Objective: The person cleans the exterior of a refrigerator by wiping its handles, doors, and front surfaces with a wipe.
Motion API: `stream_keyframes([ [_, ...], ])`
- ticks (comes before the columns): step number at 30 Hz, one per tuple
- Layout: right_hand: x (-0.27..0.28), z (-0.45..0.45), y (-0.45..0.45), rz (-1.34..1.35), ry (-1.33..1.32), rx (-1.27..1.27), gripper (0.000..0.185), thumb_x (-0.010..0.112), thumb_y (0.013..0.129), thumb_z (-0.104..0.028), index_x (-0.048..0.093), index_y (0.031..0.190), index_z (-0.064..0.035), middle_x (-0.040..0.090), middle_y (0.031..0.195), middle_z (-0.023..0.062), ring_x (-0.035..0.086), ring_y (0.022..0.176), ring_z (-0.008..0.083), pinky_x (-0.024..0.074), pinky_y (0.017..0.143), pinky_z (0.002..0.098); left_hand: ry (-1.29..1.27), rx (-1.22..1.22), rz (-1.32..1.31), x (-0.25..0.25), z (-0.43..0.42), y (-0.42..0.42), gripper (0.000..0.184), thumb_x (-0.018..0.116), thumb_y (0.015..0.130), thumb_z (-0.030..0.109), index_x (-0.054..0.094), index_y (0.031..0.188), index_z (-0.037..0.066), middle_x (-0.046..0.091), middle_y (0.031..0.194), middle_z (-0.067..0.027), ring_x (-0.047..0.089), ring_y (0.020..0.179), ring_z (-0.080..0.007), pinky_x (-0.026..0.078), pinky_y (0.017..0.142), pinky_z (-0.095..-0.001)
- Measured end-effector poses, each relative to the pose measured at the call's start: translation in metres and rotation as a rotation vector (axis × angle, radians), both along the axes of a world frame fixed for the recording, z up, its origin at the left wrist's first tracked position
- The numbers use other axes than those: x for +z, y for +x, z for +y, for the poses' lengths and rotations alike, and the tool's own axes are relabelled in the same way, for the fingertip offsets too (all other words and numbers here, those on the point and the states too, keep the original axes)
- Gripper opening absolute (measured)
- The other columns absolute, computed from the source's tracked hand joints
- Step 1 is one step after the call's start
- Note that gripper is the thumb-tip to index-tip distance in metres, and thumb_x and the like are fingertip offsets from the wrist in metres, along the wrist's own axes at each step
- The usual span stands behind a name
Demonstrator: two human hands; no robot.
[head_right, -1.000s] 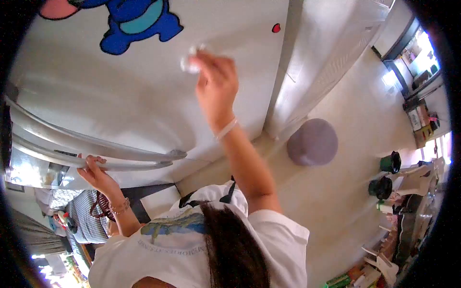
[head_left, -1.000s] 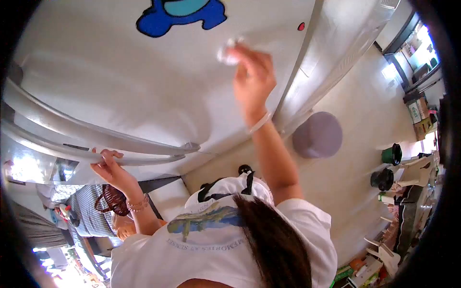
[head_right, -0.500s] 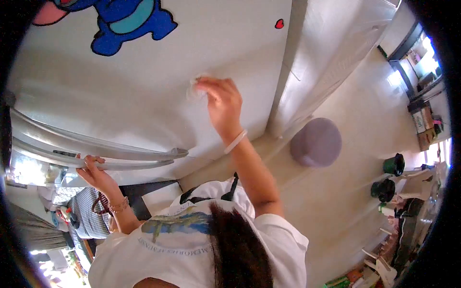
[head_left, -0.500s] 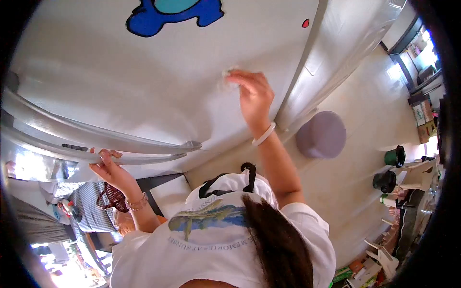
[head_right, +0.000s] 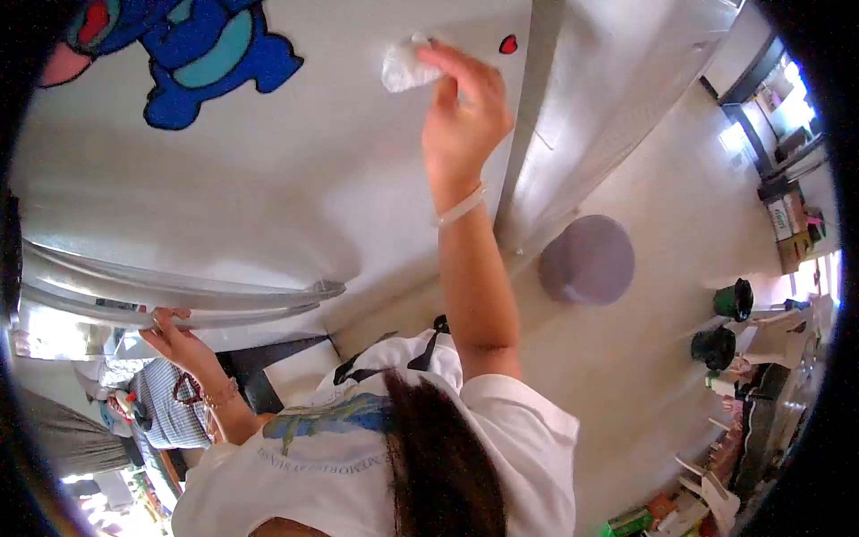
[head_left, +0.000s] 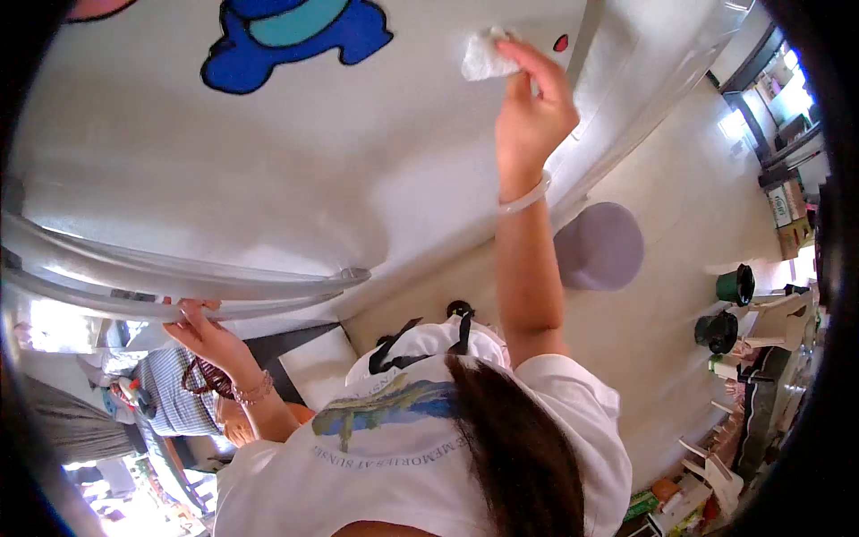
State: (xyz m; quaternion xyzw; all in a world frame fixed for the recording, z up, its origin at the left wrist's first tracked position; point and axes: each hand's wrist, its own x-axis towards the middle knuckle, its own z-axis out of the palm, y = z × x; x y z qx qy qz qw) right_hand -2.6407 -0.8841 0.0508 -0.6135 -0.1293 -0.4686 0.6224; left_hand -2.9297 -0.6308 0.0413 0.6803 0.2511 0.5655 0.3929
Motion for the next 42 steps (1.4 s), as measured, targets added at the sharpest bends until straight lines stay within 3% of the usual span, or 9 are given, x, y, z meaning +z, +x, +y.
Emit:
stream_keyframes([
  [6, -0.06, 0.005, -0.015, 0.108, -0.01, 0.079, 0.035, 0.049, 0.064, 0.017, 0.067, 0.077, -0.0095, 0.064, 0.084, 0.0048, 0.06, 0.081, 0.0178, 0.0485, 0.066, 0.0255, 0.041, -0.008, -0.055, -0.002, -0.002, 0.003, 0.025, 0.045, 0.089, 0.017, 0.039, 0.111, 0.006, 0.05, 0.08, -0.0015, 0.043, 0.065, -0.0101, 0.037, 0.059, -0.0239],
  [12, -0.003, 0.008, -0.009, 0.046, 0.085, 0.126, 0.034, 0.049, 0.065, 0.016, 0.067, 0.077, -0.0096, 0.064, 0.084, 0.0039, 0.059, 0.079, 0.0167, 0.0479, 0.065, 0.0248, 0.049, -0.003, -0.029, 0.004, -0.004, 0.006, 0.024, 0.045, 0.089, 0.017, 0.042, 0.11, 0.006, 0.051, 0.072, 0.0016, 0.045, 0.062, -0.0056, 0.032, 0.049, -0.0181],
  [18, -0.043, -0.001, -0.014, 0.193, 0.024, 0.114, 0.031, 0.049, 0.068, 0.013, 0.067, 0.078, -0.0096, 0.064, 0.084, 0.0037, 0.059, 0.077, 0.016, 0.0472, 0.065, 0.0248, 0.119, -0.045, -0.091, 0.001, -0.001, 0.007, 0.024, 0.047, 0.088, 0.018, 0.043, 0.11, 0.008, 0.051, 0.075, 0.0012, 0.046, 0.061, -0.0058, 0.031, 0.048, -0.0183],
  [22, 0.01, 0.008, -0.02, 0.072, 0.008, 0.162, 0.03, 0.049, 0.068, 0.014, 0.066, 0.077, -0.0087, 0.065, 0.086, 0.0041, 0.059, 0.075, 0.0147, 0.0459, 0.064, 0.0227, -0.008, -0.022, -0.05, 0.004, -0.003, 0.002, 0.025, 0.045, 0.089, 0.013, 0.042, 0.113, 0.007, 0.05, 0.076, 0.0009, 0.047, 0.062, -0.0059, 0.034, 0.052, -0.0189],
  [28, -0.075, -0.014, -0.008, 0.268, 0.05, 0.215, 0.028, 0.045, 0.073, 0.013, 0.066, 0.079, -0.0042, 0.064, 0.09, 0.0051, 0.059, 0.08, 0.0117, 0.0432, 0.069, 0.0201, 0.076, -0.153, -0.193, 0.006, -0.007, 0.005, 0.026, 0.045, 0.089, 0.016, 0.041, 0.113, 0.007, 0.048, 0.077, -0.0007, 0.043, 0.059, -0.0069, 0.035, 0.051, -0.0193],
  [32, -0.064, -0.031, 0.003, 0.365, -0.031, 0.15, 0.027, 0.047, 0.074, 0.011, 0.066, 0.084, -0.0053, 0.065, 0.087, 0.0039, 0.058, 0.068, 0.0131, 0.0448, 0.066, 0.0228, 0.091, -0.121, -0.194, 0.006, -0.005, 0.006, 0.027, 0.045, 0.089, 0.015, 0.04, 0.114, 0.005, 0.047, 0.078, -0.0018, 0.042, 0.058, -0.0078, 0.036, 0.053, -0.0204],
  [36, 0.009, -0.028, 0.029, 0.007, 0.098, -0.042, 0.036, 0.049, 0.071, 0.013, 0.063, 0.097, -0.0062, 0.061, 0.093, 0.0046, 0.056, 0.08, 0.0153, 0.0452, 0.07, 0.0248, 0.101, -0.163, -0.201, 0.004, -0.005, 0.005, 0.028, 0.046, 0.089, 0.014, 0.039, 0.114, 0.004, 0.047, 0.078, -0.0024, 0.041, 0.058, -0.0083, 0.036, 0.054, -0.0211],
  [39, -0.009, 0.002, 0.006, -0.04, -0.045, -0.23, 0.037, 0.048, 0.068, 0.015, 0.063, 0.096, -0.0051, 0.059, 0.093, 0.0068, 0.054, 0.088, 0.0195, 0.0442, 0.075, 0.0271, 0.101, -0.165, -0.204, 0.0, -0.003, 0.006, 0.028, 0.045, 0.088, 0.01, 0.037, 0.114, 0.003, 0.047, 0.081, -0.0038, 0.042, 0.059, -0.0088, 0.037, 0.053, -0.0216],
  [42, -0.088, 0.021, -0.031, 0.026, -0.127, -0.032, 0.038, 0.048, 0.067, 0.015, 0.062, 0.096, -0.0058, 0.059, 0.092, 0.0072, 0.054, 0.088, 0.0221, 0.043, 0.076, 0.0294, 0.057, -0.126, -0.203, 0.0, -0.004, 0.01, 0.026, 0.044, 0.088, 0.009, 0.036, 0.112, 0.003, 0.047, 0.079, -0.0039, 0.042, 0.059, -0.0089, 0.037, 0.052, -0.0216],
])
